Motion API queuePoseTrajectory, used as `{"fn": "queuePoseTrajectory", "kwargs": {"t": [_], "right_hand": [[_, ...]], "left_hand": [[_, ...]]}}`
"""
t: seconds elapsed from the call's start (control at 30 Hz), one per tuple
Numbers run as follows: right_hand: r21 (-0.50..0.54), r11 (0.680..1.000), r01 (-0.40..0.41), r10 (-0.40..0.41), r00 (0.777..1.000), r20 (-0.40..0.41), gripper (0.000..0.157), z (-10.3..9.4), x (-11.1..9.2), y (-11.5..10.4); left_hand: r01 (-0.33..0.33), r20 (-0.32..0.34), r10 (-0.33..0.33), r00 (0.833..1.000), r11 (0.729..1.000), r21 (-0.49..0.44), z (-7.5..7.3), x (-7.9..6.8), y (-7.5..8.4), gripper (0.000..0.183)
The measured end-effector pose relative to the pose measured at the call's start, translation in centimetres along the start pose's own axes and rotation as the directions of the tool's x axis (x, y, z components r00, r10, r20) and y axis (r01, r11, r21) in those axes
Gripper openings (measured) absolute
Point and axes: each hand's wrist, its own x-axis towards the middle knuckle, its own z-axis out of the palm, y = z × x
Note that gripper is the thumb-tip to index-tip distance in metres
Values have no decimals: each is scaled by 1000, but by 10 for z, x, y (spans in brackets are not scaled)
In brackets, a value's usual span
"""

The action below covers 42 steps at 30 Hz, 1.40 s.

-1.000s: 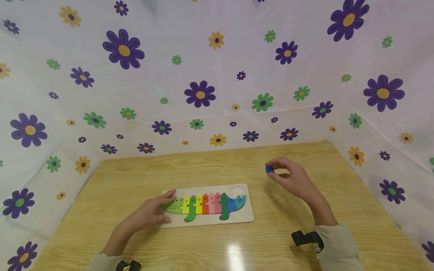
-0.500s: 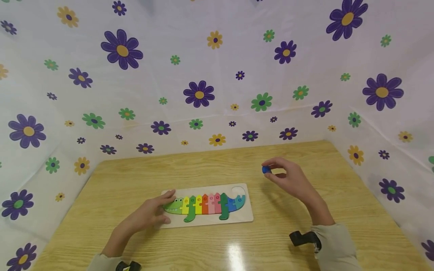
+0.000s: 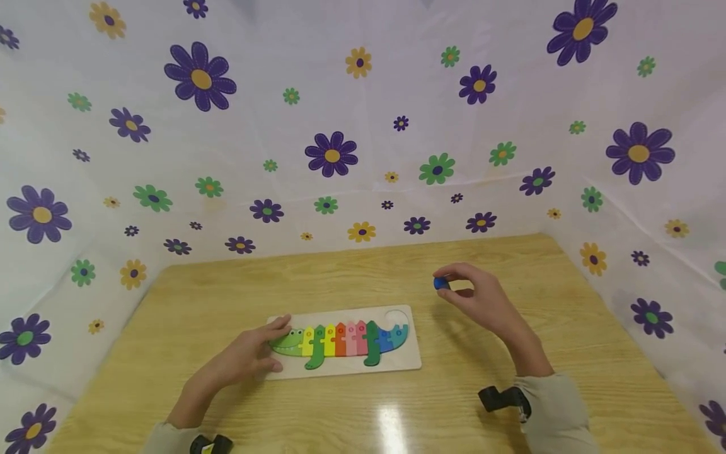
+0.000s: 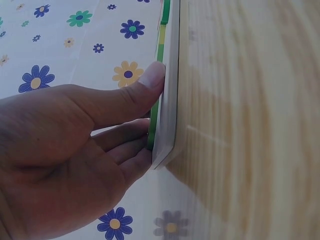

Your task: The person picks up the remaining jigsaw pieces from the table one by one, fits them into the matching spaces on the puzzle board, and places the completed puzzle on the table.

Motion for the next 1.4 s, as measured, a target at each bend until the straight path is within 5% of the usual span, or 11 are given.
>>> {"fn": "queuePoseTrajectory", "kwargs": {"t": [1.4], "right_hand": [[-28,998,48,-48,999,5,24,12,0,-10]], "left_hand": [[-35,-7,35,999,999,6,-3,-1,-5,71]]}}
